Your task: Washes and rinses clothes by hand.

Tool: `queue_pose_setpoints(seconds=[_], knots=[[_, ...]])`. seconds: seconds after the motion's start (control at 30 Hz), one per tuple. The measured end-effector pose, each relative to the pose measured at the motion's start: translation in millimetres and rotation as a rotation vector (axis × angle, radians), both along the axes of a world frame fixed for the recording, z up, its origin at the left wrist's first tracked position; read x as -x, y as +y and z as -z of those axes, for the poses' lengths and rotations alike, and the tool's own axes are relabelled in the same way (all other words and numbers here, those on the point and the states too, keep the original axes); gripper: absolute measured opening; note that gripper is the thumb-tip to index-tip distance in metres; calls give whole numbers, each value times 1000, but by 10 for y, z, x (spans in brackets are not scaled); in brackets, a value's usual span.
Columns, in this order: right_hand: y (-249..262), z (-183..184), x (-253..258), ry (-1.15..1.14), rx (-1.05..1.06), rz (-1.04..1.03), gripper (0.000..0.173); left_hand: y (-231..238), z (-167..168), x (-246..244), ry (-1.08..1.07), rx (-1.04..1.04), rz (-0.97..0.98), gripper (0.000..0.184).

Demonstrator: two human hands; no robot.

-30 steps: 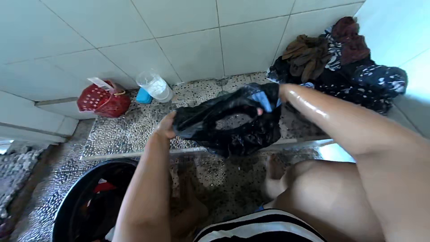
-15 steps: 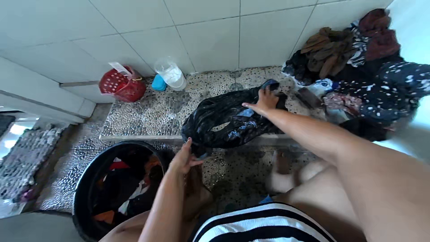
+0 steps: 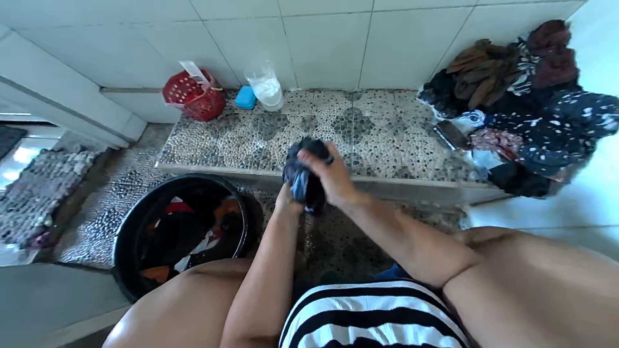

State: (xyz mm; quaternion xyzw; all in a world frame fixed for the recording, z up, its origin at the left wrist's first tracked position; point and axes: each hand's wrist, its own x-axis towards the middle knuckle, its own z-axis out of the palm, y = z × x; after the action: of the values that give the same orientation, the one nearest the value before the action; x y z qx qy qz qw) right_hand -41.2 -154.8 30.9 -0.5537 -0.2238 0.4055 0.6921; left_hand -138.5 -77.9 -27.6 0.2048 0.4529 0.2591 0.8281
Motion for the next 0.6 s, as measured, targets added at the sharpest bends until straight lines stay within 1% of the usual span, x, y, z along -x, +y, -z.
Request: queue_pose_setpoints(seconds=[0.03,0.07,0.1,0.13,0.17,0.2,0.23,0.27,0.3,0.37,0.4,0.43,0.47,0.5,0.57,0.6], knots=[[38,83,-134,7,70,70,59,-36,-82,8,-24,49,2,38],[52,218,-265,1,137,105,65,-87,-165,10,-62,76,22,40],[38,397,-362,-36,182,120,64,-138,-243,23,-112,91,62,45],[-3,605,-419,-95,186,121,56,-177,-301,36,-155,85,111,49],[-57,797,-455,-142,139,104,43,-198,-312,46,-212,60,167,54],[-133,928,-466,-128,92,77,37,-207,-295,65,-270,39,230,58],[-244,914,-438,-59,68,28,36,-217,-272,71,-324,29,285,62],[-388,716,-358,45,99,-26,31,-236,-244,62,-364,17,324,64],[-525,442,-292,142,171,-64,24,-260,-234,38,-385,10,348,65],[-639,-43,-192,212,456,-81,20,-314,-240,-30,-369,43,348,64],[-640,-121,-133,194,564,-36,23,-329,-235,-63,-351,76,323,63],[-738,256,-176,60,347,-61,24,-326,-232,-99,-330,98,288,63],[-744,577,-235,18,154,-57,26,-310,-240,-126,-292,106,247,62],[-683,740,-286,76,35,-43,31,-294,-259,-138,-229,95,208,61],[-408,858,-418,357,-100,-62,61,-290,-282,-152,-86,59,110,57],[-284,900,-485,392,-115,-83,65,-302,-275,-172,-20,21,48,53]])
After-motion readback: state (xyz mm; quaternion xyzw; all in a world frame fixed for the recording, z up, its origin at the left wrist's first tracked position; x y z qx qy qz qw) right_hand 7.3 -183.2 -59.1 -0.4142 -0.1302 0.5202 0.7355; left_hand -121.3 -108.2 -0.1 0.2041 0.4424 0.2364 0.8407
